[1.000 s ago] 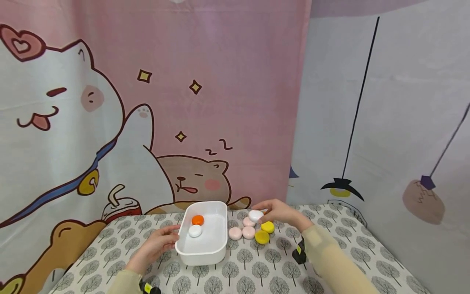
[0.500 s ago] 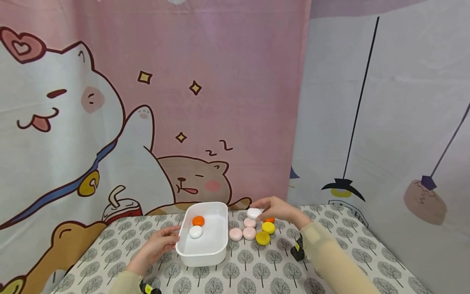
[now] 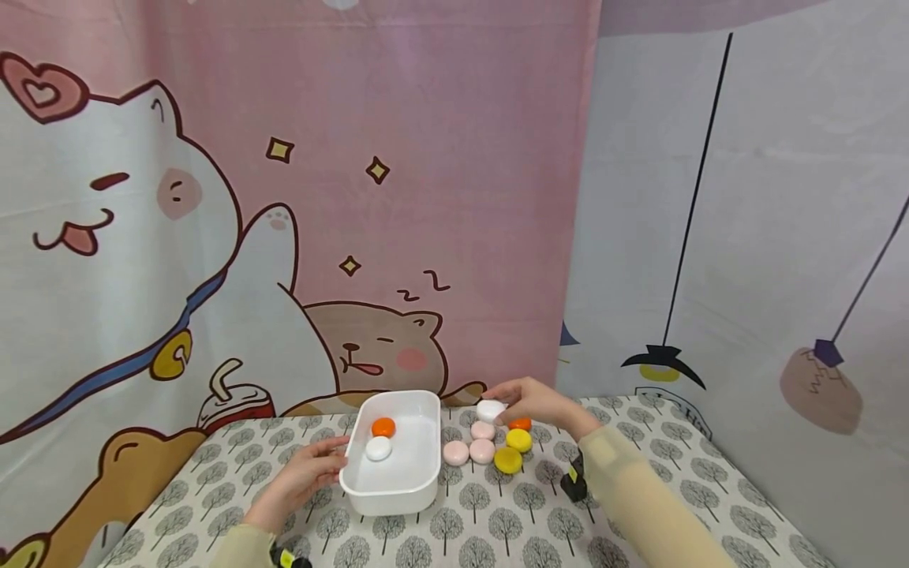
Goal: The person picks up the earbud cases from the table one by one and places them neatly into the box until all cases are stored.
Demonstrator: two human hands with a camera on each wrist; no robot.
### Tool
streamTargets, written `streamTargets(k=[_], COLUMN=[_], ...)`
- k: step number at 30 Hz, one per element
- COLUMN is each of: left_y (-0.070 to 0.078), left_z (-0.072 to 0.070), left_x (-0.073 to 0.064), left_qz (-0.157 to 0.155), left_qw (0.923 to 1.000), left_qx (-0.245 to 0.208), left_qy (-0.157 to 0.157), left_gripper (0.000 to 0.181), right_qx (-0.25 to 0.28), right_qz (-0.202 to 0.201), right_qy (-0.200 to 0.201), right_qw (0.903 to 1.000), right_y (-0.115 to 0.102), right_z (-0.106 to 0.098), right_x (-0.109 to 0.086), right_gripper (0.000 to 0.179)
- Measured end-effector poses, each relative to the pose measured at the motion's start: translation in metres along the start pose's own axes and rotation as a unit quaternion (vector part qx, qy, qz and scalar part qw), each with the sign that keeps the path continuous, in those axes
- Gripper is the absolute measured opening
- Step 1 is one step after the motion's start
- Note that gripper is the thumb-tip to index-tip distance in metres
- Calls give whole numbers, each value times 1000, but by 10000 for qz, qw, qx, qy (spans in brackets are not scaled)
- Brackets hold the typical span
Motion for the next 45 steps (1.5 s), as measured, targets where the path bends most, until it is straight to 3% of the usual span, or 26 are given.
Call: streamTargets(k=[11, 22, 33, 45], left_y=[2, 4, 3, 1], left_z=[-1, -2, 0, 2], left_x=[-1, 0, -1, -2], left_qz=[-5, 50, 33, 26], left_qw=[10000, 9998, 9999, 9996], left_qx=[-12, -5, -61, -116], left_qy=[-43, -171, -140, -247], left_gripper=[56, 56, 56, 57], right_qx=[-79, 7, 18, 8], right_qz=[27, 25, -296, -177], right_qy=[1, 57, 24, 290], right_qw=[10000, 10000, 9996, 9994], right_y=[1, -4, -17, -38], right_z=[9, 28, 38, 39], right_x=[15, 53, 84, 107], right_gripper=[45, 44, 41, 49])
Point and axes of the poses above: each hand's wrist, its own x-axis towards the middle knuckle, its own z-axis out of the palm, y = z × x, the point moved 10 cm from there along x, towards the middle knuckle, and after that the axes turned 15 degrees about -y, right-handed, at the moved point
